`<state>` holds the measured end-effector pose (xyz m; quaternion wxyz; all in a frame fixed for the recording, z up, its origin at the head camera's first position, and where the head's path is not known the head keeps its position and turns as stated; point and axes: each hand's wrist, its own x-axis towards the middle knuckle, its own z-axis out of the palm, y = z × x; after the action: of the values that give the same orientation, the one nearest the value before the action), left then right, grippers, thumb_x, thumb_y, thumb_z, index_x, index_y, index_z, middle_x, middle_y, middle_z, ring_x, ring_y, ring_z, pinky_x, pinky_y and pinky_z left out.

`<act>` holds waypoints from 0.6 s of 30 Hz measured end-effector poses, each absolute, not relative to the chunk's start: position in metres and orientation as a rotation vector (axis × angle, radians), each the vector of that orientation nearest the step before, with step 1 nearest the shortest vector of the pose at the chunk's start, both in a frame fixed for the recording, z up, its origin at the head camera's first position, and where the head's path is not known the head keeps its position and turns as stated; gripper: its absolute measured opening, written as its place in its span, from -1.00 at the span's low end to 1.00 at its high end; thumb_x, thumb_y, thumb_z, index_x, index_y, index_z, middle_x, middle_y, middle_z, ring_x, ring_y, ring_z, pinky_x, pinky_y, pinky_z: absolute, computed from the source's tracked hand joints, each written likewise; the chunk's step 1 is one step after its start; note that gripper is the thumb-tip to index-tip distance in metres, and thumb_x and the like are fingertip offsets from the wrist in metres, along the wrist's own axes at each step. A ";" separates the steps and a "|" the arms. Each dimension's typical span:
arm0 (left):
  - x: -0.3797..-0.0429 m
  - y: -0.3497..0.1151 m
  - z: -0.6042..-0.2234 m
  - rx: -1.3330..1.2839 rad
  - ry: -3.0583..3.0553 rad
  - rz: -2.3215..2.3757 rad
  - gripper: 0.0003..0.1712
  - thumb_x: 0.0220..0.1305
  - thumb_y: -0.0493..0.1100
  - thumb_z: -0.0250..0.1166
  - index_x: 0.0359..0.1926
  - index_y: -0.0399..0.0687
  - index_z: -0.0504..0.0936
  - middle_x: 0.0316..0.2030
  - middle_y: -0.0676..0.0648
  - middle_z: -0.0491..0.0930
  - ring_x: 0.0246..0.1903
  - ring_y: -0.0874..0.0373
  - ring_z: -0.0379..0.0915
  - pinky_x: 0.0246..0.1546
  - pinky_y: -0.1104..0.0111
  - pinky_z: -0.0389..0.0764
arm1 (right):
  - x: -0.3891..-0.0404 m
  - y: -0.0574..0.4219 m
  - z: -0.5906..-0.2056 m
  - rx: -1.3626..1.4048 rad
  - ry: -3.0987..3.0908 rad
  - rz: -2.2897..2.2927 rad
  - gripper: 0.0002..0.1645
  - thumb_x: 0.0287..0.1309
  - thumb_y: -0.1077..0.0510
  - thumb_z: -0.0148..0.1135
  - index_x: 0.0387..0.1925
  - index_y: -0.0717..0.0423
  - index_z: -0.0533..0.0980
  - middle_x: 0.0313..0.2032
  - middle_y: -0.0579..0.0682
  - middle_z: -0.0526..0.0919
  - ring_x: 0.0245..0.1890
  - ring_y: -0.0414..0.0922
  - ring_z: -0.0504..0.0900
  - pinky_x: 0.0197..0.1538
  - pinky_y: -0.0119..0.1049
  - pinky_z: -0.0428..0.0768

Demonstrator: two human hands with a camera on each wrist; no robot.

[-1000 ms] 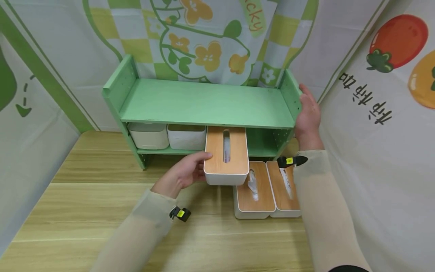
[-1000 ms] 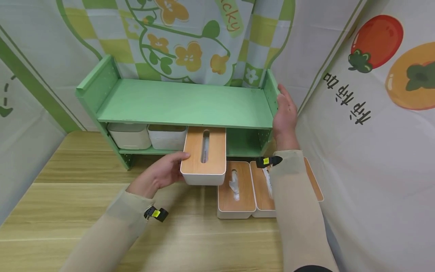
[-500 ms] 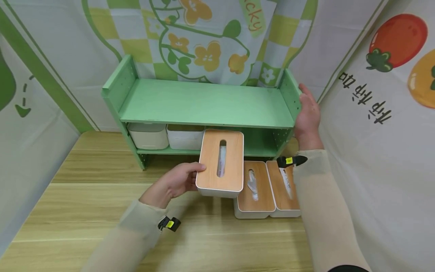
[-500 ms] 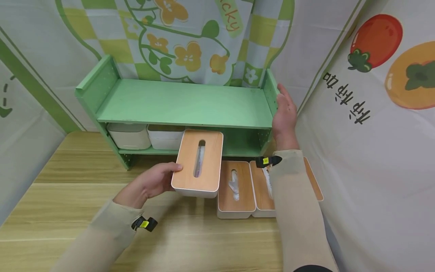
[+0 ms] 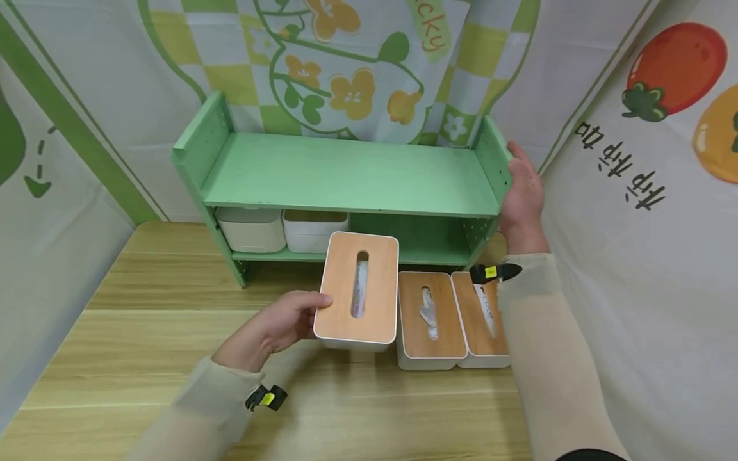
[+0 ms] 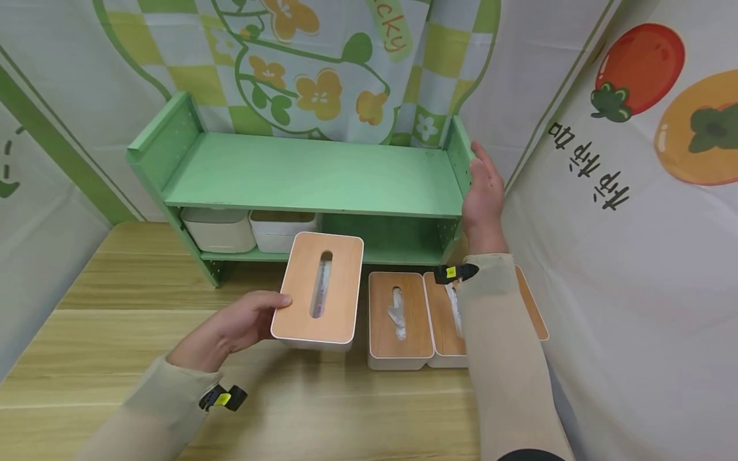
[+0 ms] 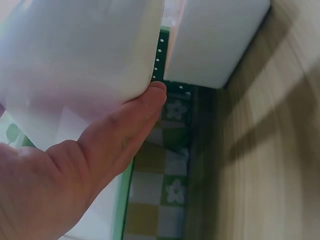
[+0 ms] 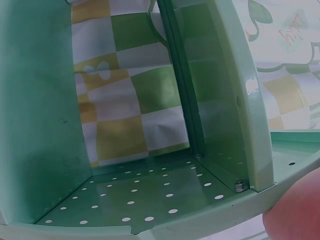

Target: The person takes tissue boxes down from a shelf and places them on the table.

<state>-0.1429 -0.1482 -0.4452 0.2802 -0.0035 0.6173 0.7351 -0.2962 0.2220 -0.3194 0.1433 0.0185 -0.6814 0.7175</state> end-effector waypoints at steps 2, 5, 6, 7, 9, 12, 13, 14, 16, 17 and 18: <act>-0.140 -0.153 -0.448 -0.019 1.653 1.971 -0.39 0.38 -0.09 0.11 0.23 -0.54 0.37 -0.21 -0.14 0.68 -0.22 0.05 0.61 -0.15 0.20 0.58 | -0.297 0.223 -0.319 0.059 -1.952 2.080 -0.49 0.53 -0.02 -0.20 0.41 -0.26 0.37 0.40 -0.17 0.28 0.28 -0.07 0.32 0.26 -0.17 0.32; -0.136 -0.161 -0.452 -0.053 1.659 1.970 -0.38 0.39 -0.08 0.12 0.25 -0.54 0.37 -0.19 -0.16 0.67 -0.22 0.03 0.61 -0.15 0.20 0.57 | -0.297 0.224 -0.319 0.057 -1.975 2.056 -0.49 0.53 -0.02 -0.19 0.41 -0.26 0.36 0.42 -0.22 0.24 0.31 -0.10 0.27 0.27 -0.21 0.30; -0.134 -0.163 -0.454 -0.066 1.665 1.969 -0.38 0.38 -0.08 0.13 0.25 -0.54 0.37 -0.19 -0.16 0.67 -0.22 0.03 0.61 -0.16 0.21 0.57 | -0.297 0.224 -0.320 0.055 -1.977 2.054 -0.49 0.53 -0.02 -0.19 0.41 -0.26 0.37 0.42 -0.21 0.24 0.31 -0.10 0.26 0.28 -0.21 0.29; -0.133 -0.165 -0.455 -0.078 1.667 1.968 -0.37 0.38 -0.08 0.13 0.25 -0.54 0.37 -0.19 -0.17 0.67 -0.22 0.03 0.61 -0.17 0.21 0.57 | -0.297 0.224 -0.320 0.050 -1.980 2.054 -0.49 0.53 -0.02 -0.20 0.40 -0.27 0.37 0.42 -0.21 0.24 0.31 -0.07 0.27 0.28 -0.19 0.30; -0.132 -0.169 -0.458 -0.096 1.673 1.964 -0.37 0.38 -0.07 0.14 0.24 -0.55 0.37 -0.18 -0.17 0.67 -0.23 0.03 0.61 -0.19 0.22 0.57 | -0.296 0.224 -0.319 0.031 -1.983 2.056 -0.50 0.53 -0.04 -0.19 0.40 -0.29 0.38 0.41 -0.21 0.24 0.31 -0.09 0.27 0.28 -0.19 0.29; -0.130 -0.174 -0.464 -0.108 1.685 1.951 -0.36 0.40 -0.07 0.16 0.23 -0.57 0.37 -0.15 -0.19 0.68 -0.22 0.04 0.62 -0.19 0.22 0.58 | -0.296 0.224 -0.319 0.032 -1.958 2.074 -0.50 0.53 -0.02 -0.18 0.39 -0.27 0.38 0.39 -0.16 0.29 0.24 -0.07 0.35 0.25 -0.18 0.33; -0.129 -0.176 -0.465 -0.107 1.685 1.946 -0.36 0.40 -0.07 0.16 0.24 -0.57 0.37 -0.14 -0.20 0.68 -0.21 0.04 0.63 -0.19 0.22 0.58 | -0.296 0.224 -0.318 0.034 -1.948 2.084 -0.50 0.53 -0.02 -0.17 0.39 -0.27 0.39 0.38 -0.15 0.31 0.19 -0.08 0.39 0.21 -0.20 0.37; -0.129 -0.177 -0.467 -0.108 1.684 1.940 -0.35 0.40 -0.06 0.16 0.24 -0.58 0.36 -0.13 -0.20 0.68 -0.20 0.04 0.63 -0.19 0.22 0.58 | -0.296 0.224 -0.318 0.036 -1.937 2.098 -0.51 0.53 -0.01 -0.17 0.39 -0.26 0.39 0.37 -0.12 0.33 0.15 -0.08 0.42 0.20 -0.19 0.38; -0.128 -0.180 -0.471 -0.104 1.681 1.931 -0.34 0.41 -0.07 0.17 0.25 -0.61 0.34 -0.12 -0.22 0.68 -0.18 0.02 0.63 -0.19 0.21 0.59 | -0.296 0.224 -0.318 0.044 -1.937 2.095 -0.51 0.53 0.00 -0.17 0.39 -0.25 0.38 0.37 -0.12 0.34 0.13 -0.10 0.43 0.17 -0.22 0.40; -0.128 -0.182 -0.473 -0.103 1.680 1.926 -0.33 0.42 -0.07 0.17 0.25 -0.63 0.33 -0.11 -0.24 0.68 -0.17 0.01 0.63 -0.18 0.20 0.60 | -0.296 0.224 -0.318 0.043 -1.934 2.097 -0.51 0.53 0.00 -0.17 0.39 -0.25 0.38 0.37 -0.13 0.34 0.11 -0.10 0.44 0.16 -0.22 0.40; -0.128 -0.183 -0.476 -0.104 1.678 1.923 -0.32 0.42 -0.07 0.17 0.25 -0.64 0.32 -0.09 -0.26 0.67 -0.16 0.00 0.63 -0.18 0.19 0.60 | -0.296 0.224 -0.318 0.043 -1.934 2.099 -0.50 0.53 0.00 -0.17 0.39 -0.25 0.38 0.37 -0.13 0.34 0.10 -0.10 0.43 0.15 -0.22 0.40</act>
<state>-0.1277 -0.1829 -0.4759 0.2897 -0.0391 0.6287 0.7206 -0.2959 0.2236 -0.3176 0.1431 0.0149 -0.6706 0.7277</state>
